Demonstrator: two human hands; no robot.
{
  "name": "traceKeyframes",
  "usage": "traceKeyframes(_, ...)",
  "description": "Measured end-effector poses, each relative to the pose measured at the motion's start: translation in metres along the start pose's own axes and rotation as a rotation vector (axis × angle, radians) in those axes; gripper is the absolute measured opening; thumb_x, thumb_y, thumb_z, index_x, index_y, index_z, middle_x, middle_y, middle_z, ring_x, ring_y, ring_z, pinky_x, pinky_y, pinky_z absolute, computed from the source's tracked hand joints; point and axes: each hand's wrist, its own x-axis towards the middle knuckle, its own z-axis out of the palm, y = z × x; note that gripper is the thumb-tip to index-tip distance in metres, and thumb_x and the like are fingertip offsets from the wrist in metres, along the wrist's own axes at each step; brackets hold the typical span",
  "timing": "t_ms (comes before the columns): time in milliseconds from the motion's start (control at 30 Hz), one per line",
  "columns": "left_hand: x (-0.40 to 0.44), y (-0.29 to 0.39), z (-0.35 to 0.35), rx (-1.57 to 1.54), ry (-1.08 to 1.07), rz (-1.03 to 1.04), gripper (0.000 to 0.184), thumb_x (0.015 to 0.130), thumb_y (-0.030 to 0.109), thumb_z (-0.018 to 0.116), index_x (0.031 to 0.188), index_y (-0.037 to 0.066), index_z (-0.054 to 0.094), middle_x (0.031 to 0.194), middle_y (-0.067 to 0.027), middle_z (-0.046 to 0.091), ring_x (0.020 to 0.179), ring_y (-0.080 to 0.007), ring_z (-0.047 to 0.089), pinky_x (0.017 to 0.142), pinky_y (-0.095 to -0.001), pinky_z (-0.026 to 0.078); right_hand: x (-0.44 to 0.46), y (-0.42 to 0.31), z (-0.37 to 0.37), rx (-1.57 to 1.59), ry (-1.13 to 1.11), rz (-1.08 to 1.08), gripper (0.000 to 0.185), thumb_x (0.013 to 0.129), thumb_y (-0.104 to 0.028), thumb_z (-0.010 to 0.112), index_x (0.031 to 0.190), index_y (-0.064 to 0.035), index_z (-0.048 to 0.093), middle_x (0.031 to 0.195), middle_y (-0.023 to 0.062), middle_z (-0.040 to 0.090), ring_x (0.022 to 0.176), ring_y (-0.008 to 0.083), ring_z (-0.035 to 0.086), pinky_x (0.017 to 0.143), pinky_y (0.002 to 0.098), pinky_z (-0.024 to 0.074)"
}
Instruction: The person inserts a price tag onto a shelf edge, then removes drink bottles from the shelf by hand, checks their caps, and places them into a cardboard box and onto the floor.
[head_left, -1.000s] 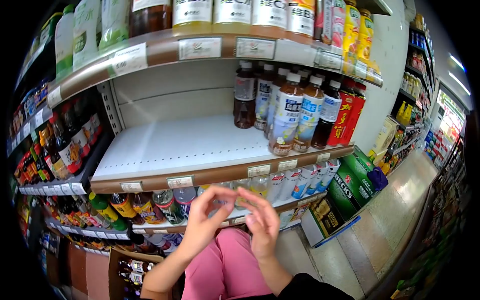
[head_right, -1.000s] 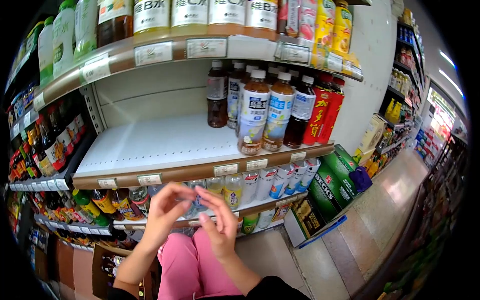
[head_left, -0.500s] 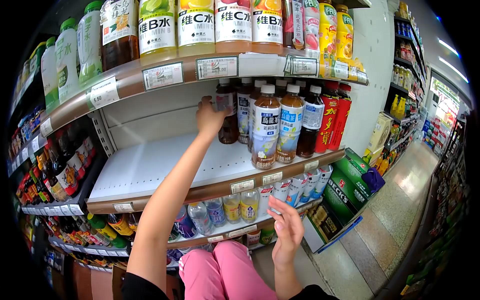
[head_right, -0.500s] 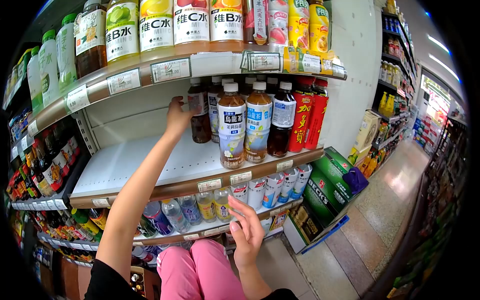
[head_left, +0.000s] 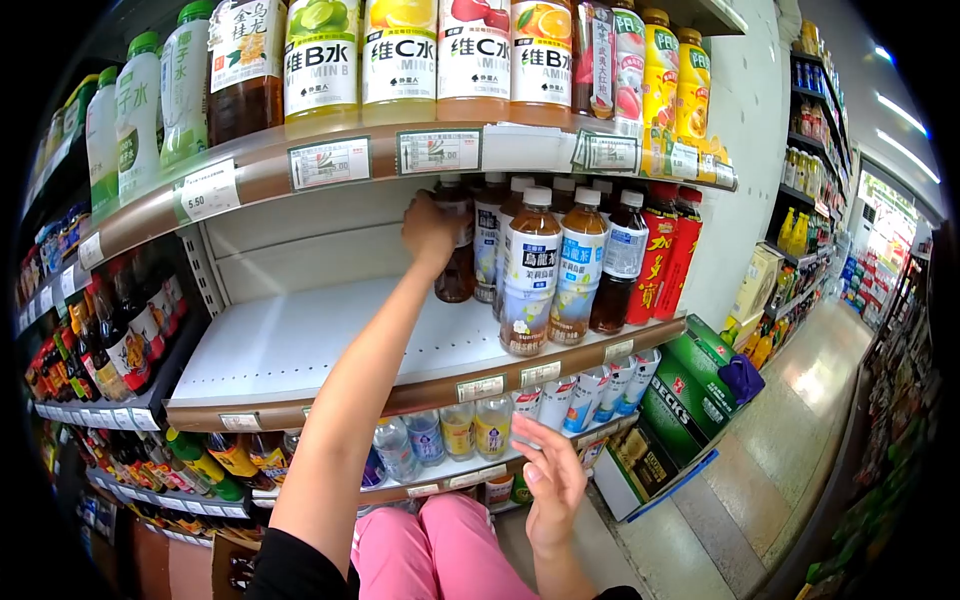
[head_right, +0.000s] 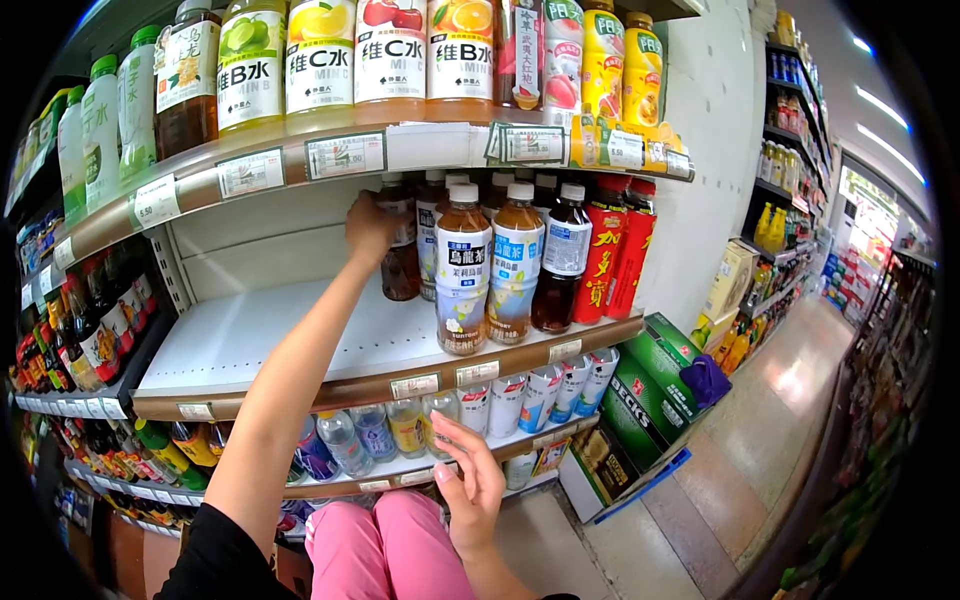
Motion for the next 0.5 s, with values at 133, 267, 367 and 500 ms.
traceKeyframes(133,-0.020,0.002,-0.014,-0.009,0.092,0.155,0.061,0.060,0.034,0.084,0.103,0.002,0.055,0.103,-0.0171,0.060,0.098,-0.0377,0.059,0.079,-0.0469,0.051,-0.003,0.005,0.001,0.015,-0.030,-0.005,0.049,0.085,-0.020,0.061,0.125,0.0076,0.052,0.129,0.0240,0.057,0.120,0.0308,0.055,0.100,0.0425,0.0436)
traceKeyframes(267,-0.049,0.017,-0.045,-0.031,0.197,0.338,0.050,0.065,0.027,0.083,0.100,-0.001,0.060,0.100,-0.0188,0.061,0.094,-0.0363,0.060,0.076,-0.0435,0.050,-0.004,0.009,0.003,0.023,-0.020,0.016,0.050,0.085,-0.020,0.061,0.125,0.0076,0.052,0.129,0.0243,0.056,0.120,0.0305,0.055,0.100,0.0429,0.0438)
traceKeyframes(367,-0.061,0.027,-0.073,-0.049,0.187,0.415,0.038,0.069,0.023,0.082,0.091,-0.003,0.065,0.097,-0.0197,0.060,0.089,-0.0348,0.061,0.072,-0.0422,0.048,-0.005,0.008,0.005,0.038,-0.048,0.037,0.048,0.086,-0.016,0.059,0.127,0.0070,0.052,0.131,0.0231,0.055,0.123,0.0293,0.054,0.102,0.0422,0.0425)
traceKeyframes(500,-0.088,0.039,-0.099,-0.023,0.119,0.472,0.031,0.066,0.021,0.084,0.082,0.000,0.068,0.086,-0.0141,0.060,0.074,-0.0330,0.060,0.064,-0.0413,0.047,-0.009,0.006,0.007,0.066,-0.096,0.046,0.045,0.086,-0.006,0.056,0.129,0.0057,0.051,0.136,0.0202,0.053,0.127,0.0270,0.051,0.104,0.0400,0.0402)
